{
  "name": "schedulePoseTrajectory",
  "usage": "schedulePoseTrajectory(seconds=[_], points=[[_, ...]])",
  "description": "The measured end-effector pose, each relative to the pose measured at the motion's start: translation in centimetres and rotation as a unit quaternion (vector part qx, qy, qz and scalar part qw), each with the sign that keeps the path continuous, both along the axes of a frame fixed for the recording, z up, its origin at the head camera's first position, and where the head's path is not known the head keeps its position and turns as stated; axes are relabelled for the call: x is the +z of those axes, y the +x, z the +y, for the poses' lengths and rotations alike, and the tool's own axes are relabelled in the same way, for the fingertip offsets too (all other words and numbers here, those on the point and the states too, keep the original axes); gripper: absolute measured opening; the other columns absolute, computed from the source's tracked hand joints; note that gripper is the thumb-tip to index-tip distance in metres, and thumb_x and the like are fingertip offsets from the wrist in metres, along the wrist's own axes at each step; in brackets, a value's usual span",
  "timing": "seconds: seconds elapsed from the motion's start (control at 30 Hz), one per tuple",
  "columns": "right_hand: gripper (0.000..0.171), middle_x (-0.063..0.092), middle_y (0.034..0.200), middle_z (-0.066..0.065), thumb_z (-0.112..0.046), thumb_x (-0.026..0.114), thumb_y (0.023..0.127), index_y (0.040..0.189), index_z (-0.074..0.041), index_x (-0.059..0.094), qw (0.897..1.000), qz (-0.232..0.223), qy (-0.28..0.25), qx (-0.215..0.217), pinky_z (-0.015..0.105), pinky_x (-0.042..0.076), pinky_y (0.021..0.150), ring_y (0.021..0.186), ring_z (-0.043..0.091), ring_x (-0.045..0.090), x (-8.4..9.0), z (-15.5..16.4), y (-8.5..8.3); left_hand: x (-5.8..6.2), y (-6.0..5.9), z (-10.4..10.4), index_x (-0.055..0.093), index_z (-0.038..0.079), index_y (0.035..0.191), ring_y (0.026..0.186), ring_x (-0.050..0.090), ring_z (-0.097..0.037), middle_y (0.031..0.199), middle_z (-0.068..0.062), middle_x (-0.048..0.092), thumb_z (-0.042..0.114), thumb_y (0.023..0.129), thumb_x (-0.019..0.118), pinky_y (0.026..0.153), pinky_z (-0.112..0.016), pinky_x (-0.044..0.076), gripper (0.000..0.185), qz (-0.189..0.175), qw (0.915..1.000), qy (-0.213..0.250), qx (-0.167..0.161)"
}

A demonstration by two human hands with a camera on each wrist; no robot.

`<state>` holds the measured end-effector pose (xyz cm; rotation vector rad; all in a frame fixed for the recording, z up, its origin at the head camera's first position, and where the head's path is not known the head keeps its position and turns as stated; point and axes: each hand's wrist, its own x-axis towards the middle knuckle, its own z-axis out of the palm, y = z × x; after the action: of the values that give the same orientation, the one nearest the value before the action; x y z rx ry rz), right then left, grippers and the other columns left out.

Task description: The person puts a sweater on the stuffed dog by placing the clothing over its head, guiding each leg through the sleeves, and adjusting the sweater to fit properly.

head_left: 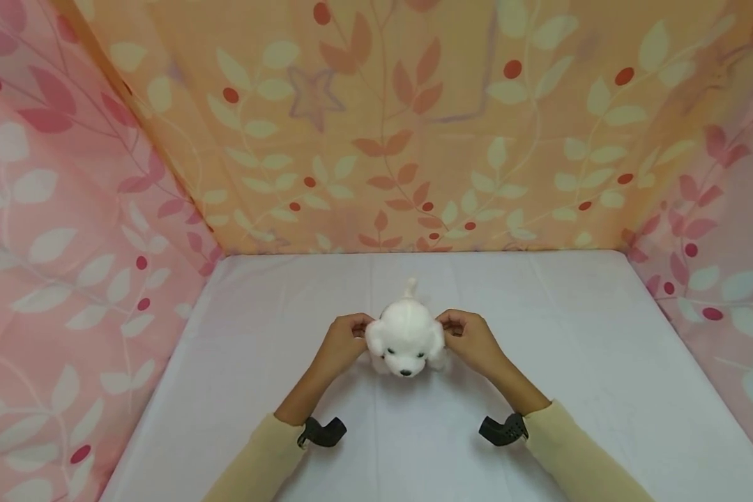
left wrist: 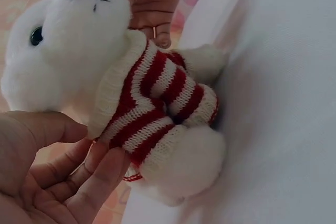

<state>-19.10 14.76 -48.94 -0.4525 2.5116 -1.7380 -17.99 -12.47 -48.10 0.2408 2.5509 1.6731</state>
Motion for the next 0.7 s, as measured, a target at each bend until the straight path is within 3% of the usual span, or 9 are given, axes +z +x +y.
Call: schedulePoseTrajectory(seconds=[0.1, 0.27, 0.43, 0.7], points=[[0.010, 0.071, 0.091, 0.008, -0.005, 0.062, 0.095, 0.097, -0.002, 0.071, 1.000, -0.015, -0.008, -0.011, 0.030, 0.056, 0.068, 0.077, 0.015, 0.066, 0.3, -0.2, 0.0, 0.1, -0.2, -0.1, 0.074, 0.002, 0.101, 0.083, 0.069, -0.015, 0.094, -0.005, 0.073, 0.006, 0.089, 0.071, 0.072, -0.029, 0.054, 0.013, -0.028, 0.9991, 0.028, -0.013], [0.031, 0.068, 0.110, 0.010, -0.026, 0.048, 0.108, 0.113, -0.003, 0.068, 0.999, -0.020, -0.032, -0.013, 0.042, 0.056, 0.078, 0.096, 0.018, 0.063, 1.5, -0.6, 0.0, -0.3, -0.7, -0.4, 0.071, -0.003, 0.107, 0.085, 0.070, -0.015, 0.099, -0.010, 0.073, 0.004, 0.091, 0.067, 0.073, -0.029, 0.057, 0.018, -0.069, 0.9938, 0.081, -0.033], [0.034, 0.065, 0.117, 0.012, -0.030, 0.053, 0.105, 0.125, -0.005, 0.066, 0.999, -0.013, -0.013, 0.028, 0.035, 0.050, 0.081, 0.101, 0.021, 0.059, 2.1, -0.9, -0.1, -0.7, -0.8, -0.5, 0.067, -0.010, 0.112, 0.083, 0.069, -0.013, 0.100, -0.011, 0.073, 0.002, 0.096, 0.061, 0.073, -0.031, 0.059, 0.021, -0.090, 0.9851, 0.131, -0.065], [0.032, 0.066, 0.116, 0.008, -0.035, 0.065, 0.098, 0.117, -0.010, 0.068, 0.998, -0.029, 0.024, 0.041, 0.037, 0.050, 0.080, 0.102, 0.025, 0.059, 2.3, -1.4, -0.2, -1.1, -0.9, -0.9, 0.064, -0.010, 0.113, 0.083, 0.070, -0.016, 0.098, -0.006, 0.071, 0.008, 0.100, 0.060, 0.071, -0.039, 0.061, 0.022, -0.121, 0.9727, 0.172, -0.098]])
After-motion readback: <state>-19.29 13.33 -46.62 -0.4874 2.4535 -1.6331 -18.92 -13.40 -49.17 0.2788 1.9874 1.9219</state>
